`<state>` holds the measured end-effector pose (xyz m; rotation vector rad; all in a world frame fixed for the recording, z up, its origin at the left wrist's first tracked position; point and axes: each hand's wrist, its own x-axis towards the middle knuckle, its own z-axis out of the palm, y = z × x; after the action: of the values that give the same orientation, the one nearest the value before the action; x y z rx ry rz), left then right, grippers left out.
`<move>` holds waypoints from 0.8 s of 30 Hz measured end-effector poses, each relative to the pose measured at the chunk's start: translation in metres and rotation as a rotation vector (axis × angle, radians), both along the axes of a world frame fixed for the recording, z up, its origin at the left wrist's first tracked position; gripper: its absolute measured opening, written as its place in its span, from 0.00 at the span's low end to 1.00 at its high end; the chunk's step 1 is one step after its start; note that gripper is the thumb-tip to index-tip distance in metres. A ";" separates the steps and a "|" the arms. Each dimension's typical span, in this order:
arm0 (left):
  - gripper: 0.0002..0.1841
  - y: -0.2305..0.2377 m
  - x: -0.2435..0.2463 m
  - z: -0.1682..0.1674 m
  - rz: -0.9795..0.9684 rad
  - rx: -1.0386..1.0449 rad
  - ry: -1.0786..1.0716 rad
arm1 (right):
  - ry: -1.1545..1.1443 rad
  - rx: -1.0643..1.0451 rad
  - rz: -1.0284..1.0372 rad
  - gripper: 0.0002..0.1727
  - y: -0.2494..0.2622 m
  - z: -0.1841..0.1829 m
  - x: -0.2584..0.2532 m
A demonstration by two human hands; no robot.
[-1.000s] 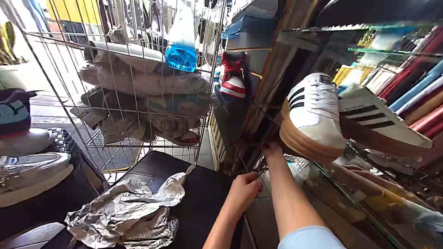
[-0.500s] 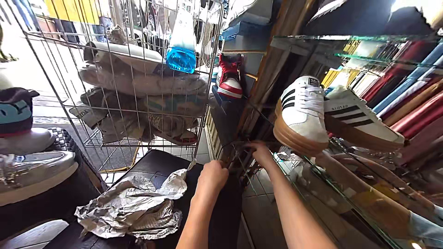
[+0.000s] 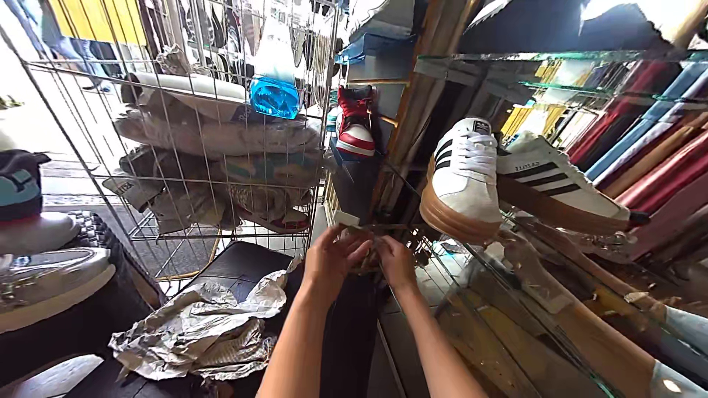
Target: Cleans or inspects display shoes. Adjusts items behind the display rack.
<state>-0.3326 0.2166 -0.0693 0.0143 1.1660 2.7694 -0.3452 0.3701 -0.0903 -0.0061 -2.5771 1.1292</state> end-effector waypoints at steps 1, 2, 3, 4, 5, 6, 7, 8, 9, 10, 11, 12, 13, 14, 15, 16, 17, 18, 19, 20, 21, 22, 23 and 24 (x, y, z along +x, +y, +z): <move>0.22 0.007 -0.006 -0.004 0.003 -0.099 0.019 | -0.007 -0.039 -0.036 0.22 0.001 0.005 0.002; 0.20 0.016 -0.014 -0.010 -0.031 -0.217 0.059 | -0.010 -0.061 -0.071 0.22 0.000 0.009 0.003; 0.21 0.028 -0.022 -0.013 -0.079 -0.315 0.093 | -0.014 -0.037 -0.110 0.22 0.000 0.013 0.004; 0.24 0.040 -0.029 -0.012 -0.141 -0.388 0.125 | -0.052 0.023 -0.148 0.22 -0.002 0.018 0.005; 0.27 0.052 -0.037 -0.007 -0.192 -0.441 0.147 | -0.125 0.101 -0.178 0.23 -0.005 0.026 0.007; 0.25 0.063 -0.046 -0.001 -0.205 -0.484 0.150 | -0.216 0.187 -0.201 0.24 -0.008 0.034 0.007; 0.22 0.073 -0.057 0.003 -0.191 -0.516 0.138 | -0.277 0.231 -0.205 0.26 -0.009 0.039 0.005; 0.19 0.081 -0.071 0.006 -0.154 -0.548 0.120 | -0.297 0.229 -0.182 0.26 -0.006 0.039 0.001; 0.17 0.088 -0.084 0.006 -0.109 -0.584 0.111 | -0.284 0.201 -0.143 0.23 -0.002 0.037 -0.004; 0.16 0.092 -0.095 0.006 -0.064 -0.621 0.108 | -0.263 0.140 -0.111 0.22 0.001 0.036 -0.010; 0.15 0.095 -0.104 0.008 -0.015 -0.653 0.108 | -0.232 0.050 -0.102 0.20 0.003 0.034 -0.016; 0.16 0.096 -0.109 0.012 0.014 -0.697 0.116 | -0.209 -0.057 -0.100 0.18 0.007 0.031 -0.023; 0.16 0.096 -0.111 0.014 0.043 -0.761 0.146 | -0.191 -0.156 -0.098 0.17 0.011 0.028 -0.031; 0.16 0.098 -0.113 0.013 0.075 -0.813 0.201 | -0.177 -0.213 -0.114 0.15 0.013 0.025 -0.039; 0.15 0.100 -0.113 0.011 0.103 -0.867 0.261 | -0.149 -0.229 -0.159 0.13 0.014 0.025 -0.046; 0.14 0.101 -0.114 0.008 0.128 -0.930 0.313 | -0.092 -0.198 -0.233 0.12 0.012 0.025 -0.052; 0.14 0.101 -0.117 0.008 0.146 -1.021 0.343 | -0.022 -0.136 -0.313 0.11 0.010 0.028 -0.057; 0.13 0.101 -0.120 0.010 0.152 -1.125 0.354 | 0.042 -0.076 -0.383 0.11 0.008 0.033 -0.063; 0.13 0.101 -0.122 0.013 0.157 -1.198 0.358 | 0.115 -0.077 -0.435 0.12 0.011 0.036 -0.074; 0.12 0.102 -0.123 0.017 0.157 -1.251 0.360 | 0.185 -0.148 -0.455 0.14 0.019 0.036 -0.091; 0.12 0.104 -0.122 0.019 0.159 -1.290 0.369 | 0.235 -0.262 -0.412 0.16 0.030 0.034 -0.110; 0.12 0.106 -0.122 0.021 0.164 -1.322 0.382 | 0.258 -0.403 -0.310 0.18 0.040 0.031 -0.128; 0.12 0.109 -0.123 0.023 0.154 -1.357 0.382 | 0.262 -0.541 -0.215 0.17 0.044 0.031 -0.140; 0.13 0.112 -0.125 0.024 0.139 -1.385 0.373 | 0.244 -0.668 -0.147 0.15 0.041 0.037 -0.147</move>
<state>-0.4571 0.3283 -0.0450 0.3051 2.9152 1.4775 -0.4920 0.4111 -0.0533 -0.1948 -1.8579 1.7458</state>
